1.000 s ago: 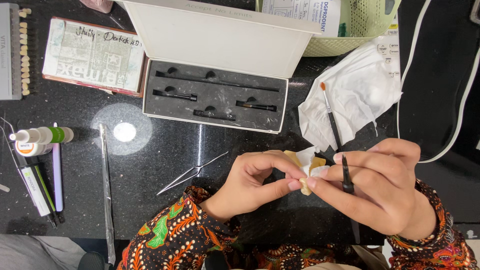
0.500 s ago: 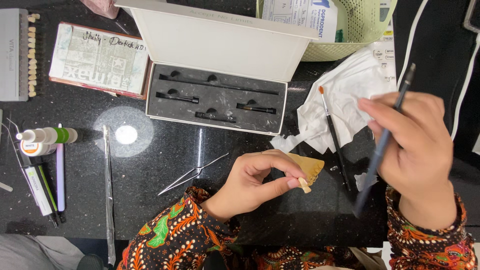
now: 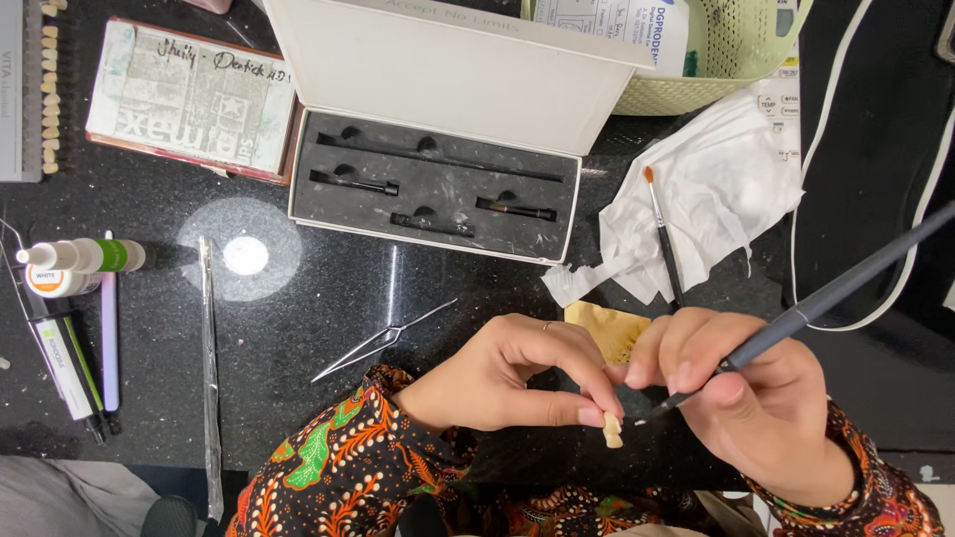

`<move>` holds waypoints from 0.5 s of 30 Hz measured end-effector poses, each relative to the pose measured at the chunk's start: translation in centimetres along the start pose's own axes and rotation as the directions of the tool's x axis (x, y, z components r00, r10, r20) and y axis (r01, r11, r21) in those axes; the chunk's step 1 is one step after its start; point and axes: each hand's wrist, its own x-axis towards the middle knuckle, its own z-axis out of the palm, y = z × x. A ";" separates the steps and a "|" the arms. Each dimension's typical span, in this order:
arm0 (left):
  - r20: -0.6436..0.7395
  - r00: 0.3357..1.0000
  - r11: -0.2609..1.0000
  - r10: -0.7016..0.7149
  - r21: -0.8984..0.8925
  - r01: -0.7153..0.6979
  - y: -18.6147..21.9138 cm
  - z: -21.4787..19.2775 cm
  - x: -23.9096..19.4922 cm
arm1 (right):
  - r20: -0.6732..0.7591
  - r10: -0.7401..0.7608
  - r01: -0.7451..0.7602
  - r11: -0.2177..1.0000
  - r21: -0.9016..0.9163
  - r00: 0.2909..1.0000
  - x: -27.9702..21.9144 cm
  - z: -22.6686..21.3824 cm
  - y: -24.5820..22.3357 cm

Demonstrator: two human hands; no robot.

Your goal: The person holds a small tooth-shaped object and repeatedly applies a light-colored substance with a fine brush. They dip the brush into a small pile of material on the table and carefully coat the object's surface, occasionally wiping the brush on a tissue. The object is rotated in hand to access different sides.

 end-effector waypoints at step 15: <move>0.063 0.998 0.998 -0.016 0.055 0.012 -0.1 -0.4 -0.1 | 0.050 0.010 0.009 0.932 -0.363 0.999 0.0 0.3 -1.1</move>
